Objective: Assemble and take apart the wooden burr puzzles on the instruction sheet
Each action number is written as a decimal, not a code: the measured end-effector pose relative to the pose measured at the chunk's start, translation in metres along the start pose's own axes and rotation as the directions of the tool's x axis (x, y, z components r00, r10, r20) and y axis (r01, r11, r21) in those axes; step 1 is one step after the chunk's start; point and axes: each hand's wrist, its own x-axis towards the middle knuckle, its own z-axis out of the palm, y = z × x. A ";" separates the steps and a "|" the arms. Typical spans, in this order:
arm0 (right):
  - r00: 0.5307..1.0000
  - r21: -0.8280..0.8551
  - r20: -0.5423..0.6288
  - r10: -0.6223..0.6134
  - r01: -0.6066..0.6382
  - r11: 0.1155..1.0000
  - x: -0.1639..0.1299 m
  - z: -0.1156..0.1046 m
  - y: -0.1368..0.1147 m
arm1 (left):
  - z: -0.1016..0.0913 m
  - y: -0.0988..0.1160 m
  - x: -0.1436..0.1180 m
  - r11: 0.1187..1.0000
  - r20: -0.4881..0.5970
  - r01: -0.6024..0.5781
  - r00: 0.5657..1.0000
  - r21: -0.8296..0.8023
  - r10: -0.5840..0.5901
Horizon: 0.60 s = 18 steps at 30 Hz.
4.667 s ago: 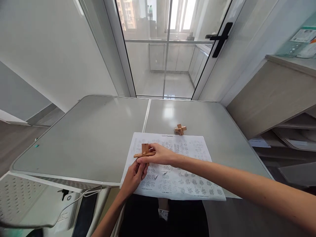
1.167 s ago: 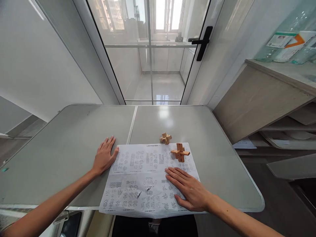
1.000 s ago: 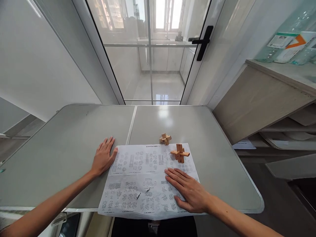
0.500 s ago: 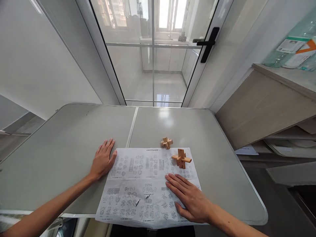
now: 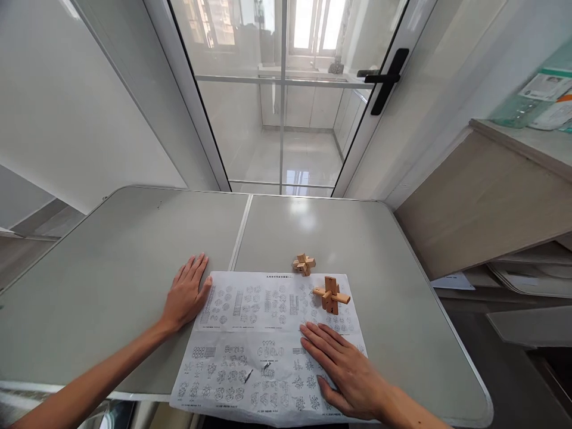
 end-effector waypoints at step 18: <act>0.999 -0.012 -0.035 -0.014 0.014 1.000 0.002 0.001 -0.001 | -0.002 0.000 -0.003 0.999 -0.023 -0.034 0.999 0.041 0.035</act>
